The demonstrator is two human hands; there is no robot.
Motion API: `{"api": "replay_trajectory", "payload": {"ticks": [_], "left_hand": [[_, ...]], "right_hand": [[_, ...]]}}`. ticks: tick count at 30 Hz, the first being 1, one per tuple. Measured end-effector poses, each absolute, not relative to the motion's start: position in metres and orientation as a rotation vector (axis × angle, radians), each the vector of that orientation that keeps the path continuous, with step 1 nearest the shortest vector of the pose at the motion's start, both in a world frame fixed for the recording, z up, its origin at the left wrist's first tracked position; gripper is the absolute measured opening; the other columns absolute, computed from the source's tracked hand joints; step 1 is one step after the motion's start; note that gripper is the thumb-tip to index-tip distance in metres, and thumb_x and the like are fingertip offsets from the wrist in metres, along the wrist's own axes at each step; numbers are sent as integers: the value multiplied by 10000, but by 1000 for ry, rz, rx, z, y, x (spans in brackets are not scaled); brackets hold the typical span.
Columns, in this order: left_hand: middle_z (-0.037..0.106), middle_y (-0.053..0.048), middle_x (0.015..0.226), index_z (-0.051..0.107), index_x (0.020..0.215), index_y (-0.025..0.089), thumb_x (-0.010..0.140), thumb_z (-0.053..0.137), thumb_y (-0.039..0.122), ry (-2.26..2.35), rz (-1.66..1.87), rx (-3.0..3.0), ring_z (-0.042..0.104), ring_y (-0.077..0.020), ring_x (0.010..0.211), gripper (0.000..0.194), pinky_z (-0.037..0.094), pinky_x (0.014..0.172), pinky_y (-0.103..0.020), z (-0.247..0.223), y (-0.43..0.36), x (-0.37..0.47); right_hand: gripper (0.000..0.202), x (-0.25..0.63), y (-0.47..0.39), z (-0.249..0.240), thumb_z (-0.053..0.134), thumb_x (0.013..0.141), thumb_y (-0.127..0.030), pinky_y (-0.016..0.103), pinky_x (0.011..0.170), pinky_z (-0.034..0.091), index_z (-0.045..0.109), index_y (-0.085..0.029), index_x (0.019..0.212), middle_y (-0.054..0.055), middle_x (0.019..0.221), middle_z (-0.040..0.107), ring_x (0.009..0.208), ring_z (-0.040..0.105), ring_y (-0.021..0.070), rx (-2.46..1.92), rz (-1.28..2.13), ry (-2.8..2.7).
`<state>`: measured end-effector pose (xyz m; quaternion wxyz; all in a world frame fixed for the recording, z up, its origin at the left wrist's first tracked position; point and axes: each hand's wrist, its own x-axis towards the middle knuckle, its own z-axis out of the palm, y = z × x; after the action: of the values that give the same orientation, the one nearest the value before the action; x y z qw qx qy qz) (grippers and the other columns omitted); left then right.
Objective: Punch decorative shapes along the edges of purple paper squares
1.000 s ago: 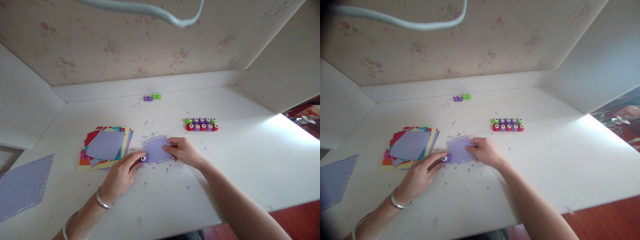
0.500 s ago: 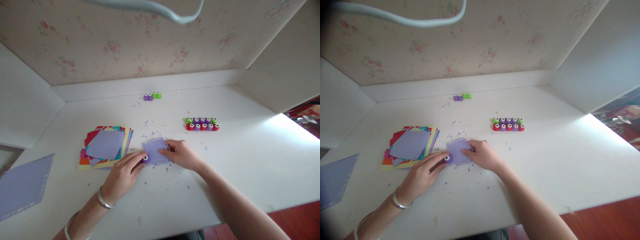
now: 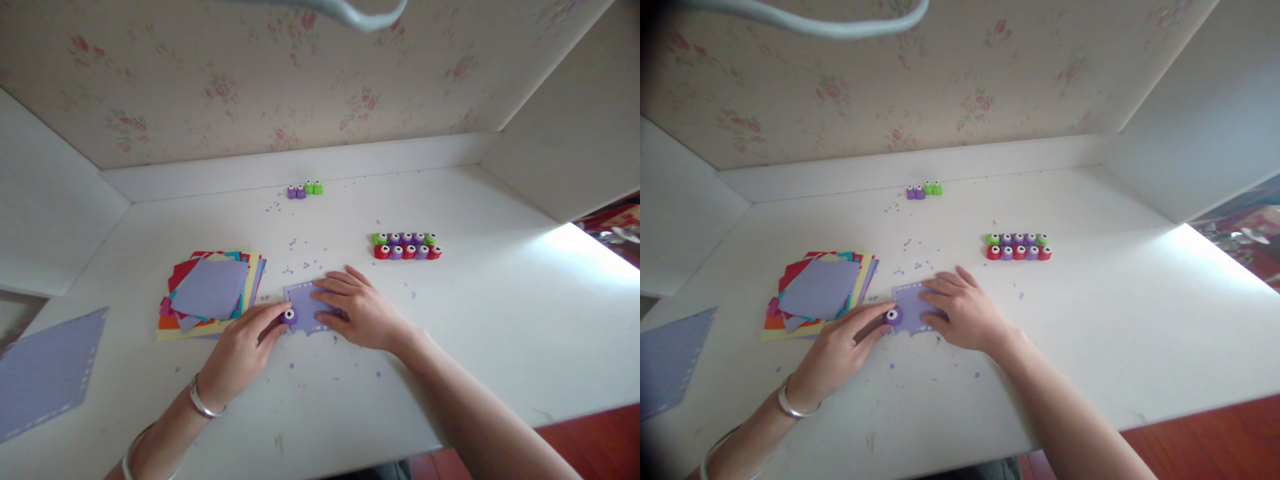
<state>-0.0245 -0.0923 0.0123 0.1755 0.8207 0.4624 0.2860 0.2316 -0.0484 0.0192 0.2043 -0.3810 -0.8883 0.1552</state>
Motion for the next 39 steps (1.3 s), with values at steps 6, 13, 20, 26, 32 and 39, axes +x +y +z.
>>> {"api": "replay_trajectory", "payload": {"ticks": [6,13,20,26,32,39], "left_hand": [[690,-49,1148,576,1222,227,924,590,289,1344,786,2304,683,-192,1001,305,555,930,-319,13,-92,-29],[698,-40,1132,584,1210,237,921,592,298,1359,763,2341,685,-198,997,295,564,914,-323,15,-92,-33],[704,-49,1114,582,1200,232,918,594,306,1381,752,2371,696,-205,960,292,582,878,-330,15,-91,-32],[704,-39,1113,585,1191,235,912,602,287,1396,756,2367,693,-197,965,285,579,884,-320,13,-91,-30],[695,-41,1129,584,1195,232,907,610,285,1377,763,2370,685,-196,984,294,569,907,-325,11,-90,-28],[688,-50,1136,585,1203,223,903,620,252,1346,776,2405,663,-199,1030,303,547,937,-344,10,-91,-27]], "right_hand": [[370,230,-49,18,593,889,-417,490,1128,263,630,-252,1218,60,1280,632,1239,503,251,-1107,462,-2458],[367,231,-48,19,621,869,-413,483,1112,288,651,-235,1189,69,1255,646,1213,519,253,-1098,455,-2433],[336,232,-48,19,625,869,-407,473,1106,286,661,-232,1153,66,1241,652,1195,526,249,-1075,462,-2418],[318,232,-49,20,604,884,-403,468,1108,268,662,-225,1141,72,1235,654,1200,520,250,-1072,473,-2411],[320,232,-49,20,600,886,-406,464,1111,260,662,-222,1140,70,1238,653,1202,517,251,-1074,472,-2412],[333,232,-49,20,603,885,-413,465,1112,262,655,-215,1149,65,1247,648,1200,515,251,-1077,476,-2420]]}}
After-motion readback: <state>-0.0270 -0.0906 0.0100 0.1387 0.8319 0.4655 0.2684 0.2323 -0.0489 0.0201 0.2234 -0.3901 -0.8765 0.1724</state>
